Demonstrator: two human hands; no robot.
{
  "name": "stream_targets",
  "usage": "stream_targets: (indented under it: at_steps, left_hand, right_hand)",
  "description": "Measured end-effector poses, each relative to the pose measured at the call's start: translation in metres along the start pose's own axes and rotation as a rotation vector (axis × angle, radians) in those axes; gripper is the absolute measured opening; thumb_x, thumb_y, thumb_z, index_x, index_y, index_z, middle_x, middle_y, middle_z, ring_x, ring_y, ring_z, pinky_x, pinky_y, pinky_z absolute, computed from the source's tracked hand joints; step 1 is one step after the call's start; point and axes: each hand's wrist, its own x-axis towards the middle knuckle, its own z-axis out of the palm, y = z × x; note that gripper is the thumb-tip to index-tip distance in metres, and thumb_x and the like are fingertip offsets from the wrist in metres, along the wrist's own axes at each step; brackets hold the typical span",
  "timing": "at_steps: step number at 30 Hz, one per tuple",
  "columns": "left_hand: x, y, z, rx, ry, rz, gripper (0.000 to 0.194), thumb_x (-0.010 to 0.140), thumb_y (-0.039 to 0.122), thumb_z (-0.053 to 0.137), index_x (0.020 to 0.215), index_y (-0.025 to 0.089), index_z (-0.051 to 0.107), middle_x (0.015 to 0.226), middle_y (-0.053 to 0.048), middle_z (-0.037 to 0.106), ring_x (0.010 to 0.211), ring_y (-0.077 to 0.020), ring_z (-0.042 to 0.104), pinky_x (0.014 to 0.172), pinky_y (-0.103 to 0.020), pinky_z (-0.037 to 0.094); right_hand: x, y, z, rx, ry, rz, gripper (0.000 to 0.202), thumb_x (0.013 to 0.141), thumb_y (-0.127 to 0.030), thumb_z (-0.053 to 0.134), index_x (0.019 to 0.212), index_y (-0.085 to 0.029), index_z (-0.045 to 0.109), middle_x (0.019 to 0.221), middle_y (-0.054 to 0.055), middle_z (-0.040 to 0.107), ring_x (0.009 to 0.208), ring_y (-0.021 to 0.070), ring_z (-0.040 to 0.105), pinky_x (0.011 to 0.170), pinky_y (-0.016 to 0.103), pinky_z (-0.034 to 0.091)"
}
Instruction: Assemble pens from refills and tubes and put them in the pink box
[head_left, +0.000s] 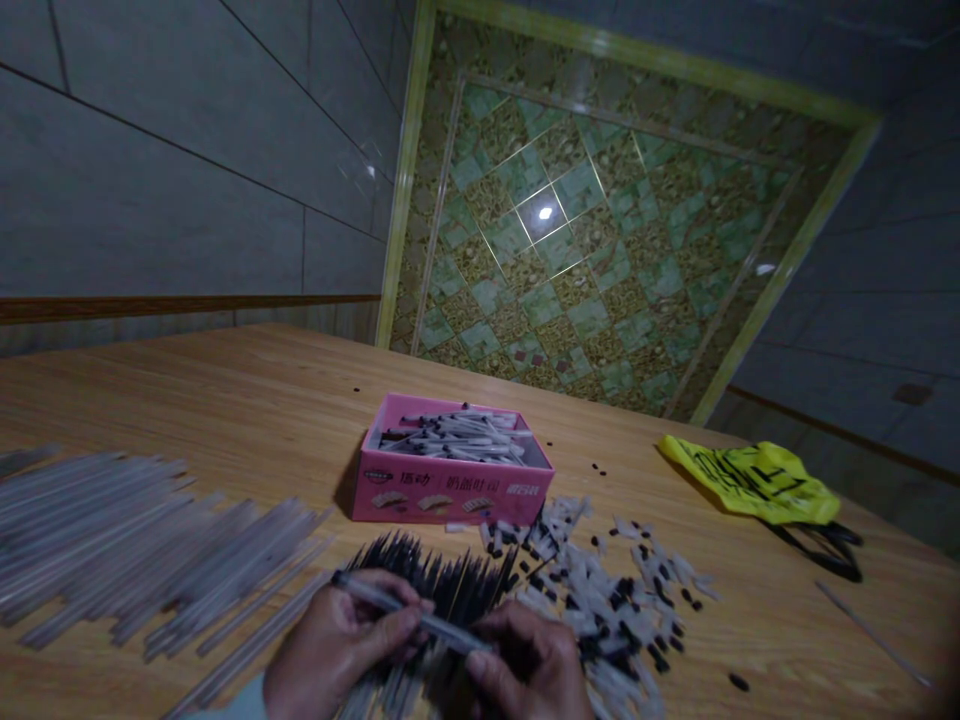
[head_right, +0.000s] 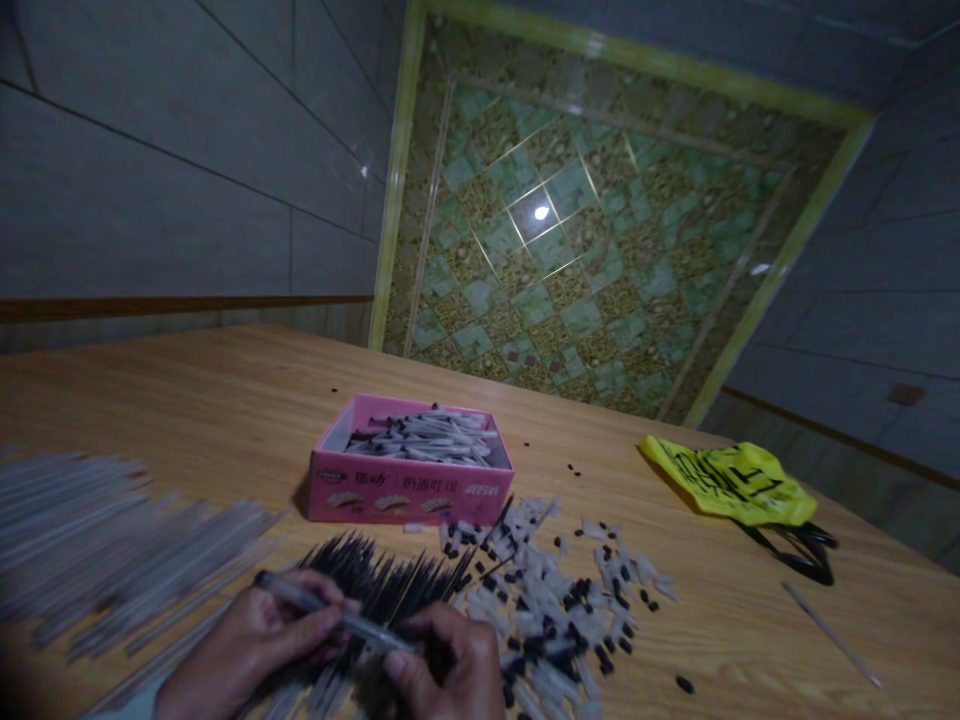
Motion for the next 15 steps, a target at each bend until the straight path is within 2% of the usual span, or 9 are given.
stream_targets:
  at_steps: [7,11,15]
  left_hand:
    - [-0.0038,0.0058,0.0040,0.131,0.035,0.076,0.016,0.056,0.029,0.076,0.061,0.019,0.065,0.064,-0.005,0.074,0.064,-0.0210,0.066,0.061,-0.028,0.051]
    - [-0.0035,0.0054,0.0033,0.177,0.046,0.135,0.012,0.057,0.027,0.075,0.060,0.021,0.066,0.065,-0.004,0.074,0.070,-0.0237,0.068,0.064,-0.029,0.052]
    - [-0.0053,0.0041,0.0022,0.180,0.037,0.170,0.010,0.057,0.024,0.075,0.058,0.022,0.066,0.063,-0.003,0.073,0.069,-0.0236,0.068,0.066,-0.030,0.052]
  right_hand:
    - [0.0005,-0.0057,0.0018,0.182,0.013,0.006,0.037,0.060,-0.051,0.071,0.066,-0.016,0.062,0.049,-0.001,0.053,0.039,0.0102,0.048,0.036,0.020,0.036]
    - [0.0016,-0.0047,0.0020,0.323,-0.043,0.151,0.037,0.056,-0.045,0.076,0.064,-0.015,0.057,0.043,-0.003,0.055,0.033,0.0095,0.050,0.034,0.018,0.034]
    - [0.0056,-0.0023,0.0027,0.499,-0.098,0.286,0.038,0.051,-0.039,0.080,0.060,-0.014,0.054,0.041,0.002,0.060,0.028,0.0084,0.048,0.031,0.014,0.028]
